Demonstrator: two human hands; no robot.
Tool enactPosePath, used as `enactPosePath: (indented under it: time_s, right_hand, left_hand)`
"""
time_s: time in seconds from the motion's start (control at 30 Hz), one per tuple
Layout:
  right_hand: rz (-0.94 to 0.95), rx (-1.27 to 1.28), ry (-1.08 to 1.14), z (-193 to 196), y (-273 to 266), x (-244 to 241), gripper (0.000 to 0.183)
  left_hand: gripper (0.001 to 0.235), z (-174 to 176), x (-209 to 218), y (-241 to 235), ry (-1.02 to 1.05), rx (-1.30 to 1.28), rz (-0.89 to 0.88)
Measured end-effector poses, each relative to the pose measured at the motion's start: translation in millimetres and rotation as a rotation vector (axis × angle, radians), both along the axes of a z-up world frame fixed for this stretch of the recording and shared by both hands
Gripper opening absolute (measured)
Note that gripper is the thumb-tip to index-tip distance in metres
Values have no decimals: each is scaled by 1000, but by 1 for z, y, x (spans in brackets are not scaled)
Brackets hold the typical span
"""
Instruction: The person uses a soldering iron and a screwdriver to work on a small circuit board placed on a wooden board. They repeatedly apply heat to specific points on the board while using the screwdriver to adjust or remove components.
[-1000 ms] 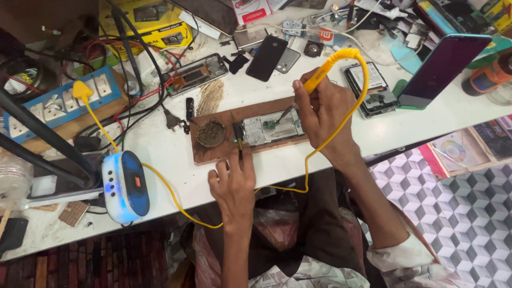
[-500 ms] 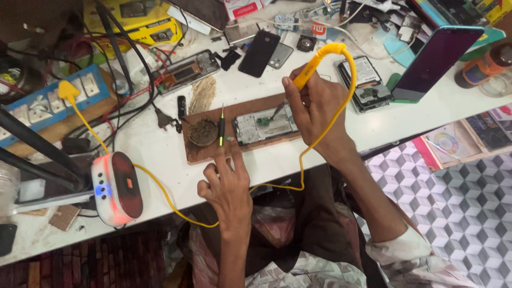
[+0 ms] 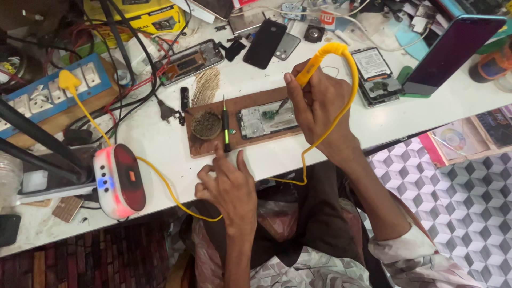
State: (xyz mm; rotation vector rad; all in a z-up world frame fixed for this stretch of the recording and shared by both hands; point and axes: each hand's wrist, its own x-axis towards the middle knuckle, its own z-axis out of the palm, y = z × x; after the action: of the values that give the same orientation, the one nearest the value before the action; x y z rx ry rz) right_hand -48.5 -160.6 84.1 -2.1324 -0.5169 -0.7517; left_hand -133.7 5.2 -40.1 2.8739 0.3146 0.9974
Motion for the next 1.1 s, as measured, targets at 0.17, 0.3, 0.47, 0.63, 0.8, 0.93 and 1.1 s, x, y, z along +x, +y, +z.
enactPosePath:
  time_s: [0.17,0.3,0.47,0.63,0.8,0.93,1.1]
  right_hand:
    - [-12,-13,-24,-1,2,0,11]
    - [-13,-6,-11,-1,1,0,11]
    - [-10,-5,34,-1,-3,-2,13]
    - [-150,125,-102,-17,-20,-20,17]
    - [-183,706,-244,-74,-28,-33,31]
    - [-197,809,-234,-110,-30,-35,37]
    - [-159,815,-191,-127,-34,-27,35]
  left_hand:
    - [45,-8,2,4,-12,-4,-126]
    - [41,-1,-2,0,-183,43,-183]
    - [40,18,-1,-15,-335,-438,-403]
    - [28,32,0,-19,-465,-557,-346]
    - [23,15,11,-19,-305,-315,-407]
    - [28,2,31,-22,-184,-101,-523]
    - [42,4,37,-28,-92,70,-531]
